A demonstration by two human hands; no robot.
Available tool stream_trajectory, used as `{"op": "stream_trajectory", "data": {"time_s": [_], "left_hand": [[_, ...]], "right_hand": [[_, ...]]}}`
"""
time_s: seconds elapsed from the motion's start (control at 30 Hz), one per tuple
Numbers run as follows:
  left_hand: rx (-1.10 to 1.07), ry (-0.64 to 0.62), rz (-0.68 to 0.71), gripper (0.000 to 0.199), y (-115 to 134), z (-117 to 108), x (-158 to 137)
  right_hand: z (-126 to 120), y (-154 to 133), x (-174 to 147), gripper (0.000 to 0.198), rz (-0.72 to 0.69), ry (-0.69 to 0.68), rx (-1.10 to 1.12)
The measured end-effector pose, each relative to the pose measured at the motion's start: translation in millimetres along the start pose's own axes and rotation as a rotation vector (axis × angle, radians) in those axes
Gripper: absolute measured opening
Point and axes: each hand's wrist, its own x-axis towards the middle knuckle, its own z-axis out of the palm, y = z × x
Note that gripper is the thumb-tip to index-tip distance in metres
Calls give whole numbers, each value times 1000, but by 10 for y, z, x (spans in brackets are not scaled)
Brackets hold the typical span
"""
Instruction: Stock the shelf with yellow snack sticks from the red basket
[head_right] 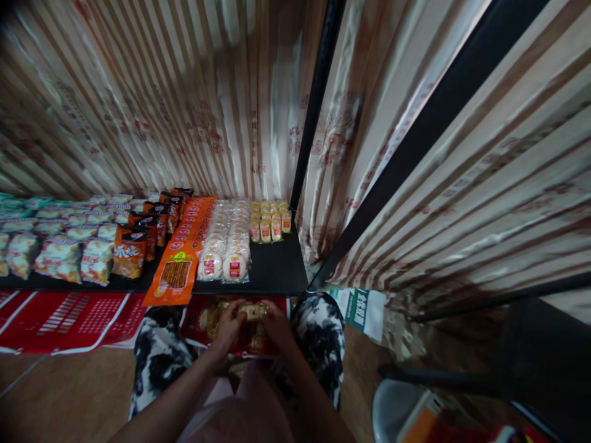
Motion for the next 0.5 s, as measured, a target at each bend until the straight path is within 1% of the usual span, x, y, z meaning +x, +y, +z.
{"op": "stream_trajectory", "data": {"time_s": [0.2,0.4,0.5], "left_hand": [[-27,-47,60,40,113,-25,-26],[-11,-100,27,47,255,-49,-76],[-61,-121,64,53,322,-68,-110]], "right_hand": [[-45,-44,-45,36,-8,-16,23],[-90,-33,-65,34,-18,12,53],[-116,-60,-74,35,-24,20,73]]}}
